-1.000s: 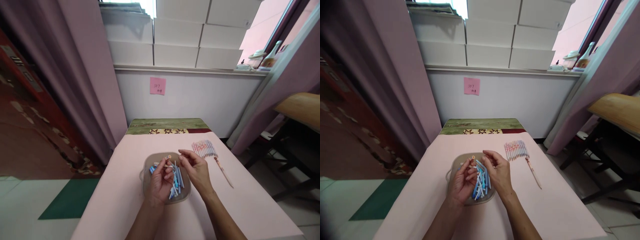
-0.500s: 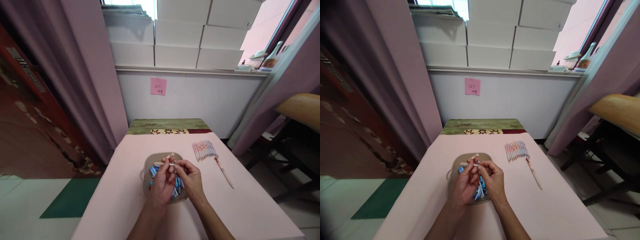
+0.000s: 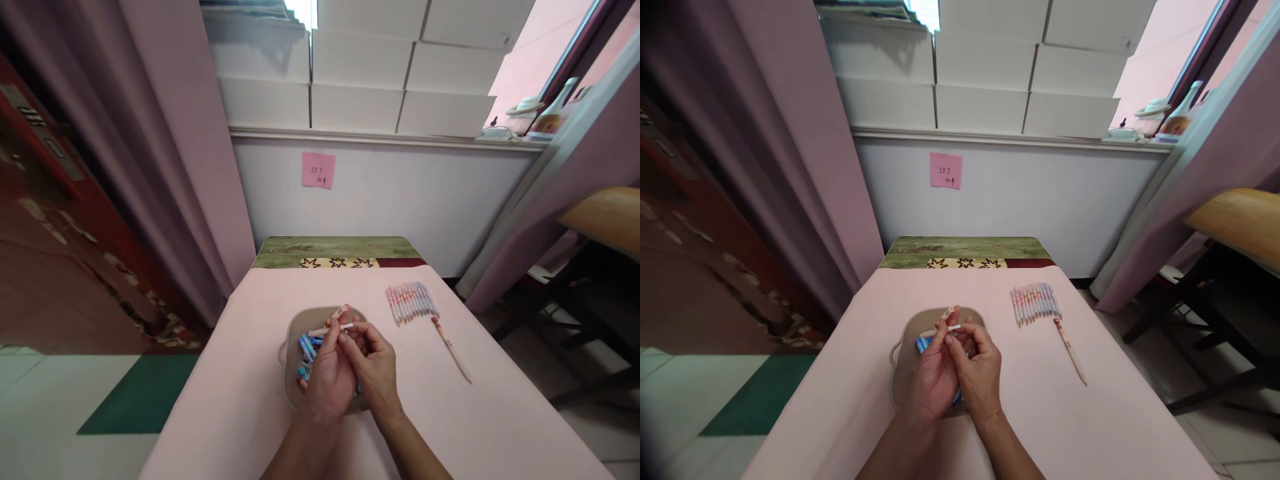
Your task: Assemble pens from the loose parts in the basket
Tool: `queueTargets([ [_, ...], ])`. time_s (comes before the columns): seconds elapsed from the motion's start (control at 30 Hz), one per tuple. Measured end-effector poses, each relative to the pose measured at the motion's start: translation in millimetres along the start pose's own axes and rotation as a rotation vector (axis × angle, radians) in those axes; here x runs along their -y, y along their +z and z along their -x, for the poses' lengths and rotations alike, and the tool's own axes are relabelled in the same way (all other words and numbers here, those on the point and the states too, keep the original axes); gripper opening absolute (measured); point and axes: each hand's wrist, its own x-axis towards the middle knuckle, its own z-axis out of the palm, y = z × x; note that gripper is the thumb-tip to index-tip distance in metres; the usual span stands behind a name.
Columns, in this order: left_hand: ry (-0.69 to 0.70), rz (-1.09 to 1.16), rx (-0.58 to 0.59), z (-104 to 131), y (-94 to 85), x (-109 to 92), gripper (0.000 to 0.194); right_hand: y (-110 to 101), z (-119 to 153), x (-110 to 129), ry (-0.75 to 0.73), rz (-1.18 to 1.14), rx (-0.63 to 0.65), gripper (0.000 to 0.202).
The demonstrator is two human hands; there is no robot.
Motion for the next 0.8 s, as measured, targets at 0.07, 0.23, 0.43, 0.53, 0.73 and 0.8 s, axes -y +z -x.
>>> queueTargets([
  [0.07,-0.011,-0.001,0.002,0,1.6,0,0.026,2,0,-3,0.012,-0.057,-0.009,0.028],
  [0.23,-0.049,0.031,-0.021,-3,-0.5,-1,0.029,-3,-5,-7,-0.045,-0.062,0.083,0.024],
  [0.43,-0.086,0.041,-0.002,-5,-5.2,3,0.026,-13,-8,-2,-0.182,0.114,0.096,0.018],
  [0.53,-0.098,0.054,0.001,-5,-6.2,2,0.027,-14,-4,3,-0.247,0.198,0.030,0.016],
  [0.73,-0.013,0.017,0.004,-5,-11.3,-14,0.027,-29,-2,18,-0.188,0.074,-0.183,0.020],
  [0.8,0.020,-0.020,-0.019,-6,-12.8,-18,0.027,-36,-4,23,-0.184,0.044,-0.196,0.020],
])
